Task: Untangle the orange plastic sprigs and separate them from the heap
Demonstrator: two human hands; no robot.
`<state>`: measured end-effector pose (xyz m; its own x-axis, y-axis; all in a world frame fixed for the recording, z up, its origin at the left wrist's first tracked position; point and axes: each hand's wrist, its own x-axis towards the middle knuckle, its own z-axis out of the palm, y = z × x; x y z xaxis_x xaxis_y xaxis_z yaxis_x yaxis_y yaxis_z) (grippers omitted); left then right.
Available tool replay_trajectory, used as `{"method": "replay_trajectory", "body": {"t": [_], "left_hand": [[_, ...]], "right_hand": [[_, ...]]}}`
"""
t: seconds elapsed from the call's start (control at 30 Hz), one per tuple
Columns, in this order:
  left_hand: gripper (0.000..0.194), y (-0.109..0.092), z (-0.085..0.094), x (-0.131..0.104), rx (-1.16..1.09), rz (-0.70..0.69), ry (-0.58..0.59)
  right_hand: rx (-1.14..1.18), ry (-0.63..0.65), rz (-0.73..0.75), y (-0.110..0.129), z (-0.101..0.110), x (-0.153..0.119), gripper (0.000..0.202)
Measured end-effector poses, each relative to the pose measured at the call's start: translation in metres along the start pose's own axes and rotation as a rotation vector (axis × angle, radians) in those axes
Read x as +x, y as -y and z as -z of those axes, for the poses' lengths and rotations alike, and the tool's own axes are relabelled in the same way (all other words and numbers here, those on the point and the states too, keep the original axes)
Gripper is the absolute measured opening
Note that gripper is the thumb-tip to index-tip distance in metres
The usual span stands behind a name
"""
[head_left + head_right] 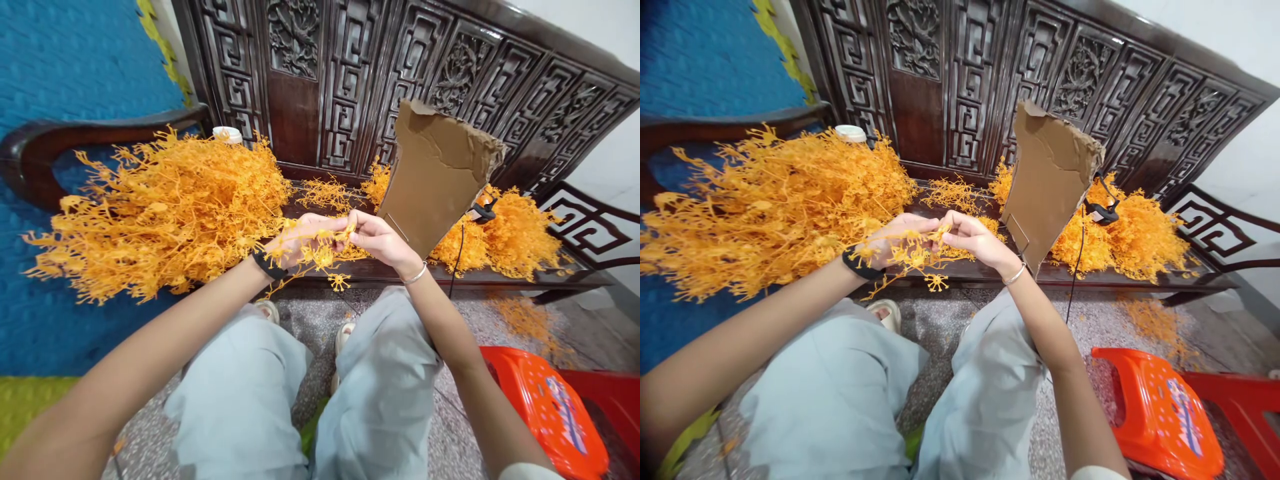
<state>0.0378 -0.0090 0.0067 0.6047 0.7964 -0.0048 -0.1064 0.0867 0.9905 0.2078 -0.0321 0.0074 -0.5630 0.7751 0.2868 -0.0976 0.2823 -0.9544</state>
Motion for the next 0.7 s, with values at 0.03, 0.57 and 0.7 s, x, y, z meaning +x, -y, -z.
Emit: {"method": "replay_trajectory", "body": {"t": [0.03,0.57,0.7], "left_hand": [[0.029,-0.001,-0.003,-0.002,-0.003,0.014,-0.002],[0.058,-0.023,-0.001,-0.014,0.021,-0.275,-0.034],[0.052,-0.007,0.019,-0.002,0.309,-0.129,-0.155]], "right_hand": [[0.003,0.004,0.005,0.001,0.000,-0.001,0.028],[-0.207,-0.522,-0.058,-0.039,0.043,0.013,0.025],[-0.526,-0.616,-0.238,-0.075,0.067,0.020,0.016]]}}
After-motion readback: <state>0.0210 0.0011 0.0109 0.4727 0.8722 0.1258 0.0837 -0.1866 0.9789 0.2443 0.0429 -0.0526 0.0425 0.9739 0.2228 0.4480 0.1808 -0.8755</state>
